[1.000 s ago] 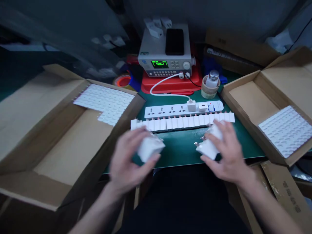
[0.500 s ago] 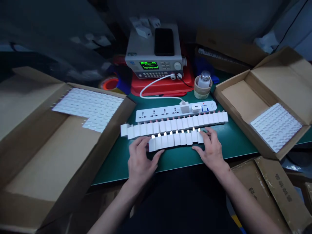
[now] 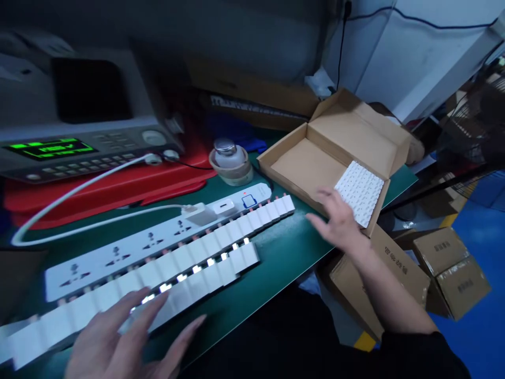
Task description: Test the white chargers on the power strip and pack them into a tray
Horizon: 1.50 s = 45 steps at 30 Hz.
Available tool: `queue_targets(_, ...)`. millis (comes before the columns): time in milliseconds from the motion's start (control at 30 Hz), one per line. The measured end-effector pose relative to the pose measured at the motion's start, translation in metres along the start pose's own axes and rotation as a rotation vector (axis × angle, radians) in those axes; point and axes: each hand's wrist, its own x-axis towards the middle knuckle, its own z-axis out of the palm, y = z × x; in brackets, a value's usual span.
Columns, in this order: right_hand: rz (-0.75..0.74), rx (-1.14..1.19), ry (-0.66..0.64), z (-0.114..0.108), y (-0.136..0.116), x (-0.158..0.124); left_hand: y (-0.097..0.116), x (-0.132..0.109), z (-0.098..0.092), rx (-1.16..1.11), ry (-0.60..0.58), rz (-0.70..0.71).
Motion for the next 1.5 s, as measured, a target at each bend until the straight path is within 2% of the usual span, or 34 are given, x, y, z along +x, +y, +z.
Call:
queue_targets(67,0.154,-0.208,-0.016,-0.02,0.037,0.007,0.005,0.013,0.009,0.028,-0.052,0.085)
queue_targets(167,0.25,-0.445,-0.221,-0.028,0.069,0.014,0.007,0.026,0.026,0.086,-0.087,0.105)
queue_targets(300,0.25,-0.648,-0.464,-0.019,0.067,0.027,0.01,0.029,0.042,0.148,-0.04,0.081)
queue_targets(400,0.253,-0.74,-0.585,-0.015,0.059,0.05,0.014,0.028,0.043,0.176,-0.011,0.082)
queue_targets(500,0.214,-0.76,-0.675,-0.007,0.06,0.078,0.017,0.029,0.04,0.186,0.0,0.1)
queue_targets(633,0.19,-0.672,-0.738,0.009,0.071,0.101,0.016,0.029,0.035,0.161,-0.005,0.105)
queue_targets(800,0.245,-0.641,-0.827,0.016,0.081,0.102,0.013,0.026,0.022,0.002,-0.037,0.112)
queue_targets(867,0.241,-0.585,-0.801,0.015,0.083,0.098,0.012,0.029,0.016,-0.063,-0.047,0.126)
queue_targets(933,0.215,-0.529,-0.666,0.01,0.082,0.093,0.012,0.038,0.009,-0.096,-0.037,0.17)
queue_targets(1033,0.15,-0.409,-0.346,-0.01,0.069,0.08,0.015,0.065,-0.002,-0.108,0.012,0.273)
queue_targets(1100,0.06,-0.261,-0.213,-0.027,0.048,0.064,0.021,0.089,-0.008,-0.118,0.032,0.326)
queue_targets(1167,-0.057,-0.108,-0.265,-0.038,0.024,0.041,0.031,0.117,-0.008,-0.136,0.02,0.366)
queue_targets(1233,-0.161,-0.016,-0.427,-0.035,0.004,0.013,0.047,0.147,-0.001,-0.164,-0.001,0.422)
queue_targets(1267,-0.214,0.006,-0.509,-0.028,-0.002,-0.001,0.056,0.163,0.007,-0.18,-0.021,0.452)
queue_targets(1333,-0.275,-0.004,-0.565,-0.006,-0.006,-0.026,0.078,0.195,0.028,-0.206,-0.084,0.502)
queue_targets(1433,-0.317,0.023,-0.435,0.028,0.003,-0.049,0.12,0.243,0.068,-0.208,-0.267,0.531)
queue_targets(1500,-0.327,0.058,-0.369,0.04,0.009,-0.055,0.151,0.273,0.096,-0.196,-0.41,0.547)
